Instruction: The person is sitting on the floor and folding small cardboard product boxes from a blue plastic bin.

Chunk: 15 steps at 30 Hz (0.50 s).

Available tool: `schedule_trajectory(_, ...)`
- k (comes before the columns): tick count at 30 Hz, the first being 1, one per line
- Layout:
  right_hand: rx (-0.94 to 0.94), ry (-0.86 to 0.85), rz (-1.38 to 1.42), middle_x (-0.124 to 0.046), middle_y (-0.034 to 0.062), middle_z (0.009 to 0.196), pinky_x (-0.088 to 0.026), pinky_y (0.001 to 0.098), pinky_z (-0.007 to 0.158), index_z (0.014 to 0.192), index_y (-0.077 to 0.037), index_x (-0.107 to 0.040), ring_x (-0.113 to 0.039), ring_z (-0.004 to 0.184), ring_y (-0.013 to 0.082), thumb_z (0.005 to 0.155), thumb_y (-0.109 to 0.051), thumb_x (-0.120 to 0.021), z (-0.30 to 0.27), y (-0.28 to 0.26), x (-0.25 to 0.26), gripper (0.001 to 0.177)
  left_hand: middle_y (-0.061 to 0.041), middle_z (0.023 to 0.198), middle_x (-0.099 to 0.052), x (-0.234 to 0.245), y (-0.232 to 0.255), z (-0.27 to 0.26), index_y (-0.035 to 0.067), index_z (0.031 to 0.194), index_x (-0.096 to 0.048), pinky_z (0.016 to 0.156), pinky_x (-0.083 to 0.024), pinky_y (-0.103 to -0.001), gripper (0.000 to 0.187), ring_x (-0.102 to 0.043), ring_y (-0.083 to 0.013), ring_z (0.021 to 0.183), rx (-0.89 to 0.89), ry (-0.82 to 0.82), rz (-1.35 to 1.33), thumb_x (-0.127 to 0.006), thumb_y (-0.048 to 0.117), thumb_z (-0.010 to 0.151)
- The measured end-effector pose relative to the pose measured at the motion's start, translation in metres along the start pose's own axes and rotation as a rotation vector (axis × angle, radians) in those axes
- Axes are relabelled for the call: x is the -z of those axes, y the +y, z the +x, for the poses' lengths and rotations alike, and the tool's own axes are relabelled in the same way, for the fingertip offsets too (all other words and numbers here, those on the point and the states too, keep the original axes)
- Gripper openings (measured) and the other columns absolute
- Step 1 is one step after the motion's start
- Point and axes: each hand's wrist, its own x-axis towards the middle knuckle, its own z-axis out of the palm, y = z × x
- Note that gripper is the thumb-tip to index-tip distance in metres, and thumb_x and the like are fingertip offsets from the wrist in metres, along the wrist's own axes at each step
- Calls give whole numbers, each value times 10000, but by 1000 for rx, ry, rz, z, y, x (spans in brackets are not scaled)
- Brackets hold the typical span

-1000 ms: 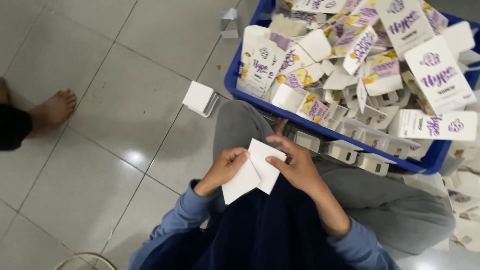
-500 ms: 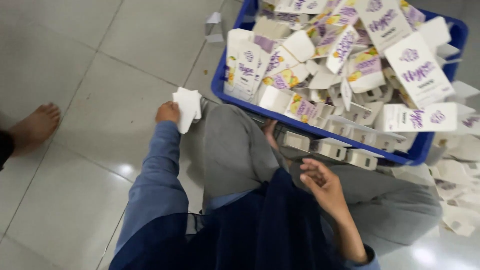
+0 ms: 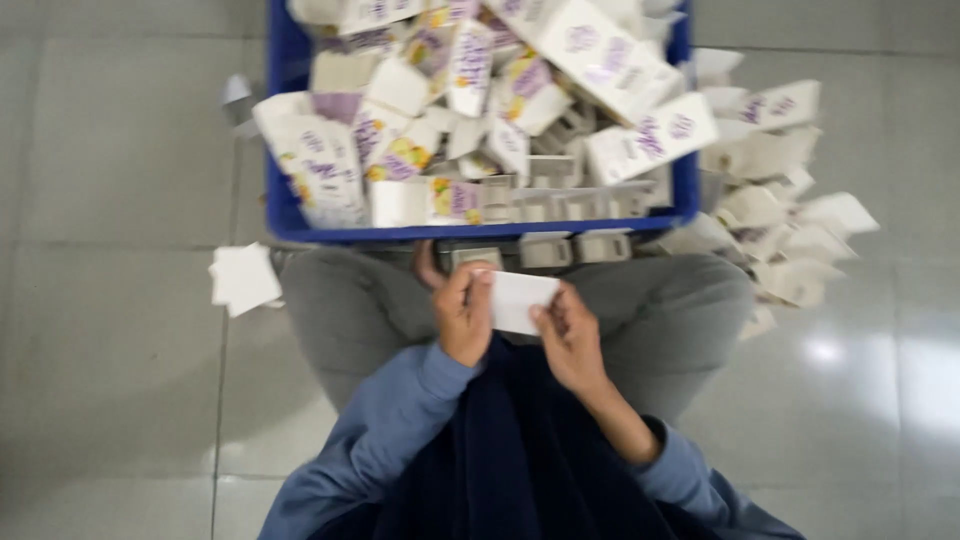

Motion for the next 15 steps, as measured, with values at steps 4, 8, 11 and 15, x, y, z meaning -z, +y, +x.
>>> schedule_trajectory(4,-96,231,84,-752,123,911,-606,321,674,1206,17,-690,-703,780,161,974,-90,-674,-3,-1,42,256,-60,783,-706,-46,-8,-10,105,1022,-761,609,-529,-289,183,-646,-139,674,739,-452,-540,-704,265,955)
schedule_trajectory(8,-100,313,-313,-745,135,772,-544,301,441,1159,-21,-735,-703,537,221,922,-212,-786,-21,5,75,309,-189,858,-767,-65,23,-4,-19,951,-745,655,-615,-418,223,-774,-287,734,1529,-718,-857,-743,174,839)
schedule_trajectory(11,225,424,-883,-556,279,1233,-492,531,976,1486,82,-493,-590,1116,454,785,-332,-911,-18,-38,83,915,-137,718,-711,-64,122,28,5,904,-728,557,-580,-379,151,-745,-270,618,1480,-778,-984,-708,80,775)
schedule_trajectory(15,354,131,-820,-558,316,1397,-279,550,1196,1536,51,-429,-507,1327,488,555,-576,-952,-24,-63,89,1276,-184,1013,-761,-81,22,-24,-6,1044,-721,855,-598,-380,407,-772,-261,940,1366,-1024,-969,-626,194,703)
